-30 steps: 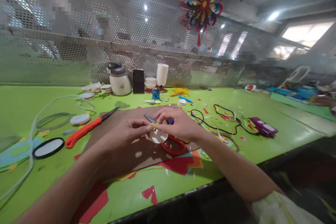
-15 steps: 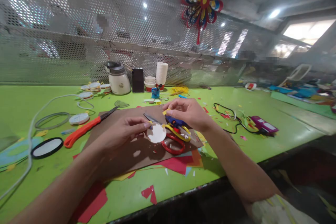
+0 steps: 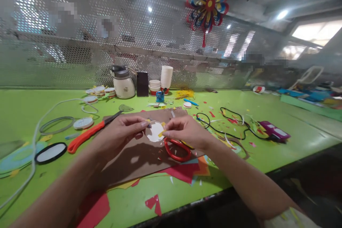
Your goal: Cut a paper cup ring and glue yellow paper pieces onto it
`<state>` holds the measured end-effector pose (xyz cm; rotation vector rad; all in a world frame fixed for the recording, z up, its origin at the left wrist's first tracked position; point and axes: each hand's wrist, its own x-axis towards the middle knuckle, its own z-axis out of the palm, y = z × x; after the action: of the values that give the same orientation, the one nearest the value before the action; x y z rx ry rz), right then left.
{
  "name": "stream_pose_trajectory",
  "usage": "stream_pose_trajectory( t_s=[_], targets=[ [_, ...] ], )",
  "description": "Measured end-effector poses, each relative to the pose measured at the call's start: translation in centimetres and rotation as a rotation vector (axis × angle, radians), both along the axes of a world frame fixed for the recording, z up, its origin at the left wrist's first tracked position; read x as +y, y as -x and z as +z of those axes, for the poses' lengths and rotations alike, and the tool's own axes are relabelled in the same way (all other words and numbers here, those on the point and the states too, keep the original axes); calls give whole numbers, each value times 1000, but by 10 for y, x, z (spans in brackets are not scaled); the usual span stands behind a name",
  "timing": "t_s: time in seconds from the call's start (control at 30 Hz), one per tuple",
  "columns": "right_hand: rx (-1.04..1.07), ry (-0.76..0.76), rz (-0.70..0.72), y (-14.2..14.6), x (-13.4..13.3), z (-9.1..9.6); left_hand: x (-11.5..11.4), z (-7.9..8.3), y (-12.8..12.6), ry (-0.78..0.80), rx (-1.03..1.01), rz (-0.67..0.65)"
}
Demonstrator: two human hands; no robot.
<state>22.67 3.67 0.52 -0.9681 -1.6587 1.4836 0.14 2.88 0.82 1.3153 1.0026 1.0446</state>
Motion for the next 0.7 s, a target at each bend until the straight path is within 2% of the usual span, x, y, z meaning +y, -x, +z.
stream_pose_trajectory(
  t_s=[0.27, 0.47, 0.7],
  targets=[
    [79, 53, -32, 2, 4, -2, -6, 5, -5, 36, -6, 37],
    [133, 10, -64, 2, 8, 0, -5, -2, -5, -156, 184, 33],
    [40, -34, -65, 1, 4, 4, -4, -9, -7, -159, 233, 81]
  ],
)
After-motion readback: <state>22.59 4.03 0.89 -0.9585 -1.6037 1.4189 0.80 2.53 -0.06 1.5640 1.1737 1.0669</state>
